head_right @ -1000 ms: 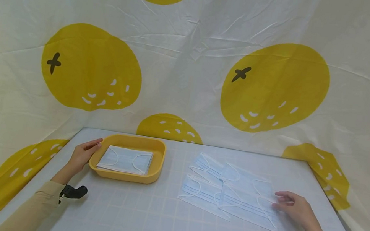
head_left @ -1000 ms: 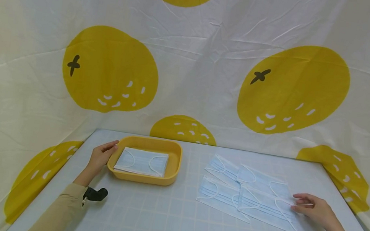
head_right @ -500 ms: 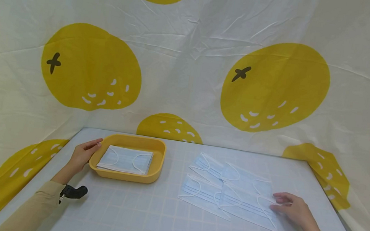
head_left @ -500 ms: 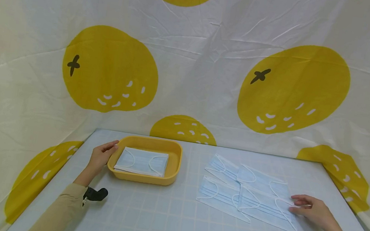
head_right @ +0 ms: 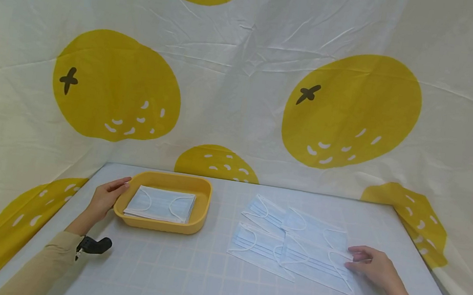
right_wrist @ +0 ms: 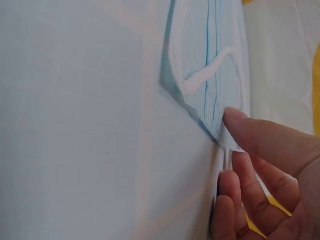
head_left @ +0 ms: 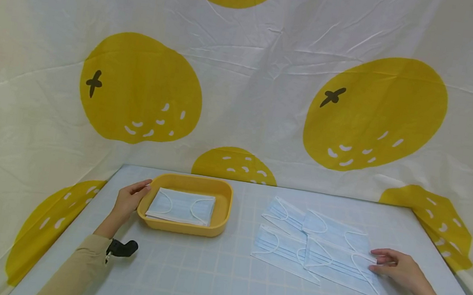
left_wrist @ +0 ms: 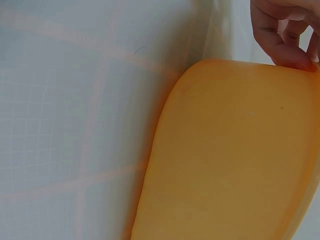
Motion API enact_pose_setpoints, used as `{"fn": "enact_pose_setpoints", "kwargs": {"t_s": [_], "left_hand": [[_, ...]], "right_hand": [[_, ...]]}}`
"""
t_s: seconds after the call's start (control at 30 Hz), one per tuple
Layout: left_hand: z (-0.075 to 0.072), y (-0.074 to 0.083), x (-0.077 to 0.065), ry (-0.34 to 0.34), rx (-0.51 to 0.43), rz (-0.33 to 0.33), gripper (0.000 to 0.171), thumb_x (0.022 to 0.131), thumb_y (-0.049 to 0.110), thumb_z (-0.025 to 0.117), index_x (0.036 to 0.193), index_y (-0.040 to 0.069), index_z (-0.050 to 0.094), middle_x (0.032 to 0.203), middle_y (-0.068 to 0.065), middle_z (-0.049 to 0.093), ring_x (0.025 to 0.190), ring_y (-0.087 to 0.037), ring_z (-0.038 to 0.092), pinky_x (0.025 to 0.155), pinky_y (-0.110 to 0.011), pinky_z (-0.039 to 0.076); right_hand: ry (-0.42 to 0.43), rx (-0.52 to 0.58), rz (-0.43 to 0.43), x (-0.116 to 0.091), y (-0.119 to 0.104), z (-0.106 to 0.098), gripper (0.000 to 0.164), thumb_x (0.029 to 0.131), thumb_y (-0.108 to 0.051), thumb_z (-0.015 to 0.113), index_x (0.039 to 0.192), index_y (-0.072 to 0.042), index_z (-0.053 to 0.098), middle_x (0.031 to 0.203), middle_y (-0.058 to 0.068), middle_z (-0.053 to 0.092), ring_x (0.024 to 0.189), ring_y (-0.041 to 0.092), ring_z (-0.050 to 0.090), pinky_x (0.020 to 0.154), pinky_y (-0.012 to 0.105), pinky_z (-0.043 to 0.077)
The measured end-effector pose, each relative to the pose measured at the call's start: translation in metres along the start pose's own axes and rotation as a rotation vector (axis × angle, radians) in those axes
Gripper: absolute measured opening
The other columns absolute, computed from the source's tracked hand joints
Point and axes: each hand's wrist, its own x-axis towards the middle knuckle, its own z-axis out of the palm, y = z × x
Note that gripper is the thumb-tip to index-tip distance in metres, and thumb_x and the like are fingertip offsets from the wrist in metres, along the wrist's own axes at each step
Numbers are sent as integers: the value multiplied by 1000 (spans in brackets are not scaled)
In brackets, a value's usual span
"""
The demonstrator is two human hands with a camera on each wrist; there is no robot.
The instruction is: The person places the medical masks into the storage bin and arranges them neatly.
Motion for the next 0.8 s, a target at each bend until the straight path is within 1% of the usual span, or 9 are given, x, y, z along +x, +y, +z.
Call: {"fn": "enact_pose_setpoints", "kwargs": {"t_s": [0.2,0.4,0.47,0.57,0.7,0.8], "left_hand": [[0,1,-1,-7,-2,-12,50,99,36,52,141,11,49,139,-20,50,81,13,51,69,-10,50],[-1,1,-1,-12,2,-24,50,99,35,51,142,11,48,140,-19,49,82,13,50,70,-9,49],[0,1,-1,-12,6,-25,50,99,36,51,142,11,48,140,-19,49,82,12,50,70,-9,49],[0,2,-1,-12,5,-25,50,99,36,51,142,11,48,140,-19,49,82,12,50,70,-9,49],[0,1,-1,-11,4,-20,50,99,36,51,142,11,48,141,-19,49,83,12,50,71,-9,49],[0,0,0,-9,6,-17,50,99,37,51,142,11,48,141,-18,49,84,12,50,71,-8,49]], "right_hand": [[-10,3,10,0,1,1,67,76,-46,78,116,5,63,92,8,68,84,20,56,72,34,48],[-4,-9,6,-1,1,0,66,77,-48,76,110,7,64,89,6,68,82,19,55,71,32,49],[-5,-17,1,-1,0,0,63,78,-48,75,109,7,65,89,8,68,81,19,55,71,32,50],[-8,-21,-8,-1,0,0,60,81,-45,74,109,7,65,92,13,68,81,19,55,71,34,51],[-14,-10,-22,-2,0,-1,56,85,-42,71,110,7,64,101,21,68,83,19,57,73,35,53],[-13,2,-25,-3,0,-2,55,87,-42,68,112,7,64,105,23,67,83,19,57,72,34,54]]}}
